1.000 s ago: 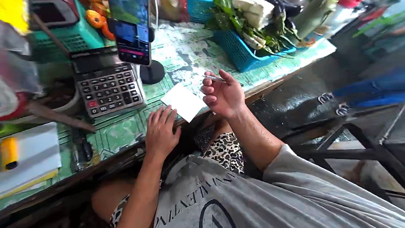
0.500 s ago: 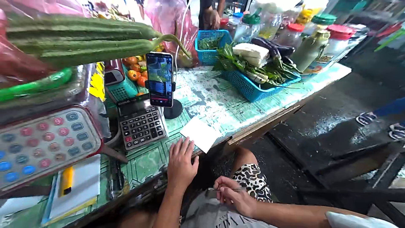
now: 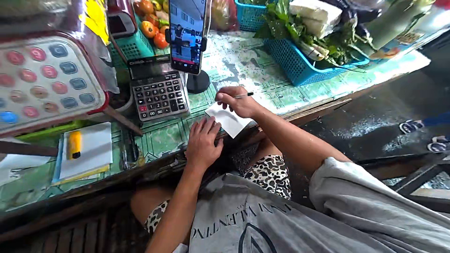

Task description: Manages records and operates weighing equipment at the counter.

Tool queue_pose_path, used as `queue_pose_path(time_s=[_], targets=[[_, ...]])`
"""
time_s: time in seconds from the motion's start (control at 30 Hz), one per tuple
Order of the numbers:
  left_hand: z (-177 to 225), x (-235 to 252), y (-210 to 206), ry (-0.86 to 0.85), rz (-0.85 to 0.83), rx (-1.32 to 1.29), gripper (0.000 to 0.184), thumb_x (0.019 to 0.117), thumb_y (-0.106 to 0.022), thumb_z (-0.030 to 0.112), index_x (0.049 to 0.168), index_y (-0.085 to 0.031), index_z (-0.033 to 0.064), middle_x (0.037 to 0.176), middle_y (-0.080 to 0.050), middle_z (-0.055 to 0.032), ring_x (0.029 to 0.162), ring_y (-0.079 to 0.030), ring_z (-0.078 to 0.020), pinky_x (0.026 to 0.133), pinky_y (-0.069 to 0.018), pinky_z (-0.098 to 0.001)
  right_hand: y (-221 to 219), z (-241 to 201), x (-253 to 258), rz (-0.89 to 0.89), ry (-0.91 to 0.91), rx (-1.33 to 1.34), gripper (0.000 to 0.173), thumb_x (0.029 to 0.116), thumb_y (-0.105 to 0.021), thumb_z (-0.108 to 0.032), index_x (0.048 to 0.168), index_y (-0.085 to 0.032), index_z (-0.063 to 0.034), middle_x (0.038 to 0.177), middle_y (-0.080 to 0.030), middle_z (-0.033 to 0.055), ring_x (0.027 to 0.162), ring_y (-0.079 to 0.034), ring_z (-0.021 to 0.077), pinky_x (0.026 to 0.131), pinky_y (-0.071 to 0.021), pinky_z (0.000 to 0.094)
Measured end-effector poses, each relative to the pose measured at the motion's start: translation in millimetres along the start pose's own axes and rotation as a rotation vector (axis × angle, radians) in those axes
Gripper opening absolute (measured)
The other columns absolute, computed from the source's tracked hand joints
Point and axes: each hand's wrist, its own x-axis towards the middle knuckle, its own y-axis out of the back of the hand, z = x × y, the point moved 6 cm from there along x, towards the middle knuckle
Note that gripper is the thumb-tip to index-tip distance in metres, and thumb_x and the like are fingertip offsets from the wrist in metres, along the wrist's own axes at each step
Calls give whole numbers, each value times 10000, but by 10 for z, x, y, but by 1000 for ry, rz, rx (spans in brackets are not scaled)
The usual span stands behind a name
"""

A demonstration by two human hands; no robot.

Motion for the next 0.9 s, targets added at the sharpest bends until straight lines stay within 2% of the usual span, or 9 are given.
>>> queue_pose_path(time_s=[0.07, 0.13, 0.27, 0.4, 0.5, 0.9], targets=[[2, 10, 3, 1, 10, 5, 404, 924, -662, 384, 1287, -724, 216, 1495, -573, -60, 1422, -491, -296, 1192, -343, -575, -100, 44, 143, -18, -5, -27, 379, 1053, -401, -218, 966, -718, -29, 848, -716, 51, 674, -653, 114, 607, -552, 324], [-1, 6, -4, 0, 12, 10, 407, 929, -649, 390, 1293, -718, 224, 1491, -578, -53, 1426, -487, -293, 1191, -342, -574, -186, 90, 219, -15, -4, -32, 355, 999, -379, -144, 913, -706, -35, 819, -704, 48, 657, -647, 111, 593, -548, 325], [-2, 15, -9, 7, 6, 2, 407, 924, -644, 380, 1292, -717, 224, 1484, -583, -37, 1436, -472, -280, 1197, -335, -564, -303, 151, 283, -3, 18, -77, 288, 965, -444, -106, 820, -686, -49, 750, -670, 28, 674, -636, 98, 640, -539, 333], [2, 8, -7, 8, -3, -6, 415, 915, -657, 373, 1298, -713, 224, 1483, -580, -45, 1440, -464, -276, 1205, -322, -560, -354, 232, 278, 52, 70, -34, 231, 963, -500, -50, 798, -662, -42, 696, -622, 5, 622, -591, 64, 591, -514, 274], [3, 14, 4, -1, -1, -7, 412, 915, -656, 365, 1297, -713, 220, 1481, -582, -50, 1437, -468, -281, 1201, -327, -563, -356, 280, 254, 83, 58, -8, 224, 954, -514, -47, 768, -638, -60, 641, -565, -18, 575, -528, 55, 542, -442, 263], [10, 22, -1, -6, -27, -2, 433, 913, -650, 356, 1318, -701, 211, 1490, -571, -66, 1444, -457, -297, 1205, -317, -568, -377, 295, 271, 62, 4, -58, 216, 918, -560, -53, 712, -618, -81, 562, -505, -34, 495, -461, 51, 475, -369, 266]])
